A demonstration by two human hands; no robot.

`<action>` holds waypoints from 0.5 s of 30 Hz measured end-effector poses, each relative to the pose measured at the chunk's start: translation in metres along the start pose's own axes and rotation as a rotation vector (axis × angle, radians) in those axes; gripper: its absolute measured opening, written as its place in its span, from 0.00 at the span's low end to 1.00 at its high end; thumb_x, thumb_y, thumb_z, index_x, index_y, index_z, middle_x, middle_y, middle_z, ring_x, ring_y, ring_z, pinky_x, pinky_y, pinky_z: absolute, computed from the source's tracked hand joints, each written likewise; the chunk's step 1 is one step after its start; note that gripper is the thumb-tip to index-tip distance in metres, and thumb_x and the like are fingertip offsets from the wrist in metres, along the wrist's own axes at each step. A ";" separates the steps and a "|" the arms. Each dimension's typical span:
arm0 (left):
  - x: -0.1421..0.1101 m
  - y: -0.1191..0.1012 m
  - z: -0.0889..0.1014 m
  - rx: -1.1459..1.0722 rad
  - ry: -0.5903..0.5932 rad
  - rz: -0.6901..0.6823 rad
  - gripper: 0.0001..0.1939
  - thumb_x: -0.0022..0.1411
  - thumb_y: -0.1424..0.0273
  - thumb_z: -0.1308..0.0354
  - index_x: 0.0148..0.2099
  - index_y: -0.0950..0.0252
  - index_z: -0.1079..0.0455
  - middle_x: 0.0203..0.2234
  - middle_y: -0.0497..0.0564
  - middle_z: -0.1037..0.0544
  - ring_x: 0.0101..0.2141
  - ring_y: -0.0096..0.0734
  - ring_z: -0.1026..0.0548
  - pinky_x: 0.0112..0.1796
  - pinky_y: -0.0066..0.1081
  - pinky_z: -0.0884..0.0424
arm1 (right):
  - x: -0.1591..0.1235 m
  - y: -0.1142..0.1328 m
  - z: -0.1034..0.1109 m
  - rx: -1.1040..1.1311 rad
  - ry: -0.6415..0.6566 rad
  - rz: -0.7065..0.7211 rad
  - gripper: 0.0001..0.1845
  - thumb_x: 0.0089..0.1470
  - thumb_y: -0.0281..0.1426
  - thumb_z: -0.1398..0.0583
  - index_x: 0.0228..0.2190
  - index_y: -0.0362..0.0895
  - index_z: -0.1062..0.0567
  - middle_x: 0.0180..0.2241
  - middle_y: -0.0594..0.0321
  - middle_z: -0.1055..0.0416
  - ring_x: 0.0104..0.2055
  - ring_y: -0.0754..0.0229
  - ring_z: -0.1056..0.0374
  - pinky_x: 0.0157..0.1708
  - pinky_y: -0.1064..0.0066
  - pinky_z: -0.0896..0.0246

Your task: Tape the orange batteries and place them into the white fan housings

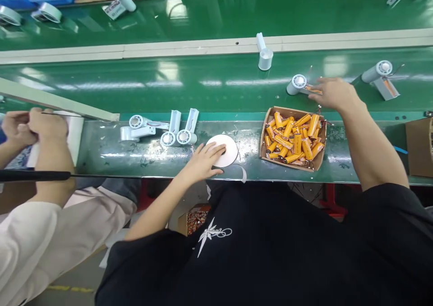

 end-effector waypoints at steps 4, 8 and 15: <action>-0.025 -0.013 -0.017 0.086 -0.215 0.084 0.22 0.67 0.66 0.30 0.61 0.63 0.23 0.68 0.66 0.24 0.69 0.65 0.30 0.66 0.61 0.28 | -0.053 0.083 0.018 0.286 -0.132 0.004 0.22 0.72 0.41 0.37 0.50 0.37 0.12 0.48 0.43 0.14 0.47 0.52 0.21 0.47 0.59 0.36; -0.013 -0.036 -0.007 0.064 -0.631 0.071 0.25 0.69 0.55 0.30 0.61 0.62 0.24 0.57 0.64 0.19 0.66 0.65 0.29 0.66 0.62 0.30 | -0.118 0.183 -0.014 0.898 0.260 0.152 0.29 0.62 0.50 0.30 0.53 0.42 0.16 0.27 0.62 0.18 0.28 0.58 0.25 0.34 0.66 0.31; -0.006 -0.026 0.001 -0.078 -0.844 0.113 0.27 0.65 0.64 0.28 0.64 0.57 0.28 0.56 0.59 0.21 0.68 0.61 0.30 0.64 0.63 0.25 | -0.168 0.236 -0.065 1.137 0.691 0.357 0.27 0.71 0.51 0.39 0.38 0.42 0.14 0.20 0.65 0.25 0.20 0.64 0.32 0.27 0.71 0.38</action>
Point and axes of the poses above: each hand's wrist, its own x-axis towards the middle knuckle, its own z-axis out of the back of the hand, y = z × x, the point moved 1 cm from there along x, towards the middle knuckle
